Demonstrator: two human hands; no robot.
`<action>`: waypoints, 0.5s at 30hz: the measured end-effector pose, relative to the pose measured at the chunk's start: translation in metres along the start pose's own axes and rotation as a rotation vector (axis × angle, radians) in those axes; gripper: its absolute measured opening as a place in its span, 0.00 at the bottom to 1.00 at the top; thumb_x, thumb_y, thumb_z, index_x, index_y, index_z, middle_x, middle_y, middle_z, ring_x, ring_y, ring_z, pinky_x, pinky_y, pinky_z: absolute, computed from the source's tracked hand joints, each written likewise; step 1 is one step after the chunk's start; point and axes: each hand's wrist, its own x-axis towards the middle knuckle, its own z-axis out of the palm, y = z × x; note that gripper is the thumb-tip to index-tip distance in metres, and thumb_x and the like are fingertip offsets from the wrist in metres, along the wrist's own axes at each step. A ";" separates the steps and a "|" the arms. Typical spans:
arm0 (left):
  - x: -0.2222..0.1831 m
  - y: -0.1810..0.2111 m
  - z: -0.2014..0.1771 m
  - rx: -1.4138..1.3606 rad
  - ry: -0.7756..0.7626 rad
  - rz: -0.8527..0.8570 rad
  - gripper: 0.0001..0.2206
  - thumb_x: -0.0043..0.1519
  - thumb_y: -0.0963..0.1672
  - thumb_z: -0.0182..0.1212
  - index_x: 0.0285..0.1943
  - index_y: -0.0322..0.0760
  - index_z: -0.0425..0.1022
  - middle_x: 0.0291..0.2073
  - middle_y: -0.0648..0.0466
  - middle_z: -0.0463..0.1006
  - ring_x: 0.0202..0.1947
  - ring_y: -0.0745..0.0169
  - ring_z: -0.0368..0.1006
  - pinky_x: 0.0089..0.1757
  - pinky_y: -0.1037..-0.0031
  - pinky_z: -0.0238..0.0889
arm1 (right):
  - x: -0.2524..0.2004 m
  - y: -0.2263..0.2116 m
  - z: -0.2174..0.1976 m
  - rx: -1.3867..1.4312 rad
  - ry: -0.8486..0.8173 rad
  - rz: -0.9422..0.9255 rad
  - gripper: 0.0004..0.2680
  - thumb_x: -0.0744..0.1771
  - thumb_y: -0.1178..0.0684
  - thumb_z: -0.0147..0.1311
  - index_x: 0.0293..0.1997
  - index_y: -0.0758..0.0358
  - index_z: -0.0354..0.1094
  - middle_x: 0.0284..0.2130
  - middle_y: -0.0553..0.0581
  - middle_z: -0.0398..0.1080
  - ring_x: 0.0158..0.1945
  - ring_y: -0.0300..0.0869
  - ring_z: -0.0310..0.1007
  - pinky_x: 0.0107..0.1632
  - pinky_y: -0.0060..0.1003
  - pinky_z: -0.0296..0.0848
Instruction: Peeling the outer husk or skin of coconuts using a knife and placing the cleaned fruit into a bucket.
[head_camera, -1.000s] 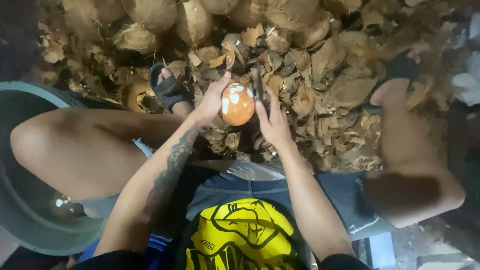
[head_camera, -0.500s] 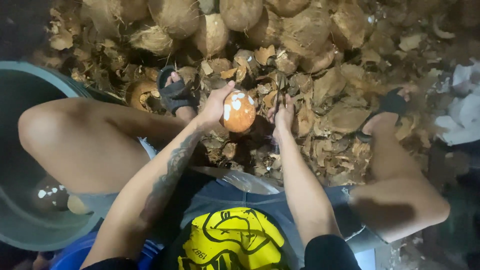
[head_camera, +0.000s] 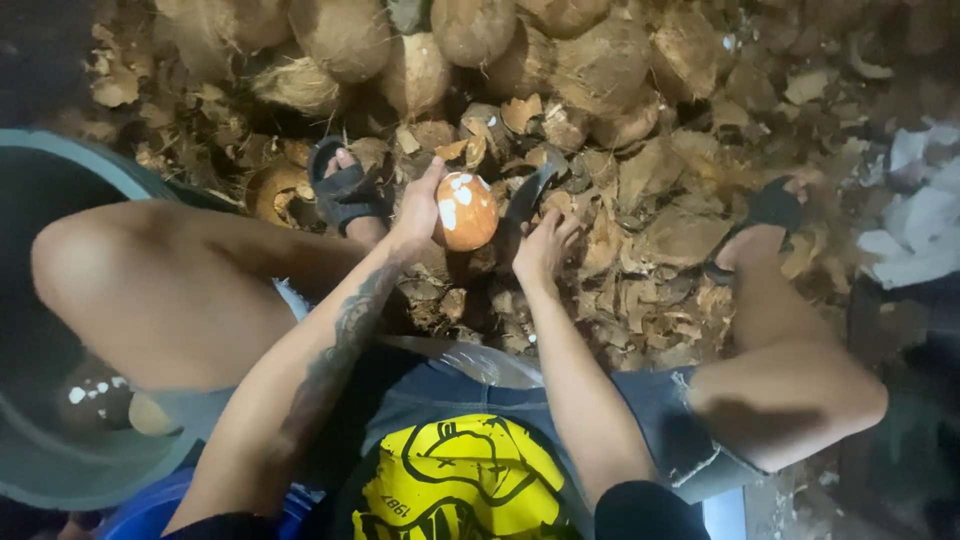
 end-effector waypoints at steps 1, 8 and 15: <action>0.002 0.000 -0.001 0.004 0.027 -0.013 0.25 0.67 0.59 0.54 0.39 0.40 0.88 0.39 0.48 0.85 0.53 0.54 0.79 0.58 0.63 0.66 | -0.010 -0.016 -0.019 -0.003 -0.004 -0.124 0.21 0.69 0.50 0.58 0.68 0.61 0.54 0.64 0.70 0.49 0.68 0.70 0.59 0.66 0.63 0.65; 0.003 0.023 0.012 -0.349 0.026 -0.014 0.30 0.67 0.61 0.51 0.49 0.35 0.86 0.47 0.46 0.83 0.56 0.53 0.77 0.60 0.64 0.67 | -0.043 -0.112 -0.108 0.585 -0.299 -0.610 0.18 0.71 0.45 0.59 0.64 0.65 0.66 0.53 0.76 0.68 0.61 0.69 0.70 0.66 0.52 0.71; -0.012 0.141 -0.047 -0.153 -0.048 0.216 0.40 0.54 0.67 0.33 0.40 0.42 0.87 0.41 0.53 0.89 0.43 0.69 0.79 0.50 0.73 0.68 | -0.034 -0.218 -0.175 0.549 -0.344 -0.965 0.14 0.67 0.49 0.67 0.52 0.53 0.61 0.47 0.51 0.70 0.47 0.37 0.71 0.52 0.32 0.70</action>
